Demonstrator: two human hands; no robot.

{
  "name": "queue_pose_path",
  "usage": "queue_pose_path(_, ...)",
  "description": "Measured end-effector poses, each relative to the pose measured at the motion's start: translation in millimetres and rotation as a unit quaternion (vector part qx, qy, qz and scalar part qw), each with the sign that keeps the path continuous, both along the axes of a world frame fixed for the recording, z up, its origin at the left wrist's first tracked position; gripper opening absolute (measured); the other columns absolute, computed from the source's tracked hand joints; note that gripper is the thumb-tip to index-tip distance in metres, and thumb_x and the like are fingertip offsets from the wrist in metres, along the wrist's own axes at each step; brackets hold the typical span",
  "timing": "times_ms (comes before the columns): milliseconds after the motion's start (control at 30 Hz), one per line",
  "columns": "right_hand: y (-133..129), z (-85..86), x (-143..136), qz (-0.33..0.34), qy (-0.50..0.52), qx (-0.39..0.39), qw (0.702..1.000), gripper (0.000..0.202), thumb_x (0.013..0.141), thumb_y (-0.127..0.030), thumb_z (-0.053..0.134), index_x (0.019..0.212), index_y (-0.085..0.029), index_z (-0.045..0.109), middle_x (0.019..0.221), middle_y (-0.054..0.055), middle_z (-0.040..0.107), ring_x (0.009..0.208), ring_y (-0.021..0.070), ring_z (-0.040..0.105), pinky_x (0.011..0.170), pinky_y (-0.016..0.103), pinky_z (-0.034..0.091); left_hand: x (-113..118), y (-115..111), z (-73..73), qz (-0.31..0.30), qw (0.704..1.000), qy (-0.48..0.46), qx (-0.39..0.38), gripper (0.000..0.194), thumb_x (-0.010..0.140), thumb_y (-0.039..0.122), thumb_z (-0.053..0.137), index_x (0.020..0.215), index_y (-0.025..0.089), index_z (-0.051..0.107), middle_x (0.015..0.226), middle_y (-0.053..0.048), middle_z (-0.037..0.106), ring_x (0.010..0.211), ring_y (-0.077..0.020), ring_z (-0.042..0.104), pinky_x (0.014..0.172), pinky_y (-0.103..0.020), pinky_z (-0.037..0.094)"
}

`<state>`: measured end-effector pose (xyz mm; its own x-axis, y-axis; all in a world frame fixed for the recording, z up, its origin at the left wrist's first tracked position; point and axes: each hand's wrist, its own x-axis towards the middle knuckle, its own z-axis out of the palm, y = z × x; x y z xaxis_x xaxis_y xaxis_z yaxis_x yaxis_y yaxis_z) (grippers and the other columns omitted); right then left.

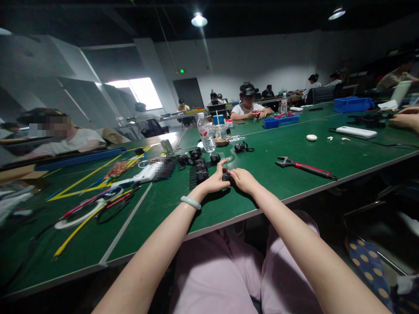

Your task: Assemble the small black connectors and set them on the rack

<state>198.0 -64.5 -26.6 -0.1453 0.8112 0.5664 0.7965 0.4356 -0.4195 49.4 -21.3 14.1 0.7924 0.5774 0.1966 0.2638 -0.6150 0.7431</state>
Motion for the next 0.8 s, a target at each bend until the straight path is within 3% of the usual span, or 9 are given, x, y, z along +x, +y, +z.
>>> queue_pose_path(333, 5, -2.7, 1, -0.032, 0.034, -0.018, 0.999, 0.037, 0.089, -0.033, 0.028, 0.073, -0.017, 0.057, 0.067, 0.003, 0.054, 0.065, 0.0121, 0.049, 0.061, 0.021, 0.035, 0, 3, -2.6, -0.002, 1.000, -0.017, 0.012, 0.086, 0.058, 0.009, 0.056, 0.129, 0.017, 0.009, 0.091, -0.003, 0.040, 0.073, -0.0104, 0.046, 0.075, -0.033, 0.042)
queue_pose_path(567, -7, 6.8, 3, -0.024, 0.136, -0.010, 0.990, 0.033, 0.087, -0.031, 0.028, 0.082, -0.018, 0.058, 0.077, 0.004, 0.060, 0.071, 0.0135, 0.054, 0.067, 0.024, 0.040, -1, 1, -2.6, -0.004, 0.999, -0.027, -0.021, 0.083, 0.058, 0.008, 0.055, 0.127, 0.021, 0.011, 0.091, -0.002, 0.037, 0.065, -0.0067, 0.045, 0.065, -0.028, 0.044)
queue_pose_path(667, -12, 9.7, 4, -0.003, 0.181, 0.012, 0.983, 0.021, 0.079, -0.026, 0.042, 0.093, -0.018, 0.055, 0.089, 0.004, 0.060, 0.078, 0.0145, 0.055, 0.070, 0.027, 0.042, -2, 2, -4.0, -0.004, 0.999, -0.032, -0.013, 0.084, 0.057, 0.008, 0.056, 0.127, 0.021, 0.012, 0.092, -0.002, 0.037, 0.070, -0.0087, 0.047, 0.068, -0.029, 0.044)
queue_pose_path(800, -15, 10.6, 2, 0.059, 0.196, 0.014, 0.979, 0.037, 0.062, -0.013, 0.054, 0.099, -0.019, 0.050, 0.100, 0.005, 0.056, 0.090, 0.0172, 0.053, 0.073, 0.028, 0.044, -2, 5, -6.4, -0.014, 0.999, -0.029, 0.004, 0.085, 0.059, 0.009, 0.056, 0.128, 0.018, 0.008, 0.091, -0.002, 0.039, 0.074, -0.0108, 0.048, 0.070, -0.030, 0.043)
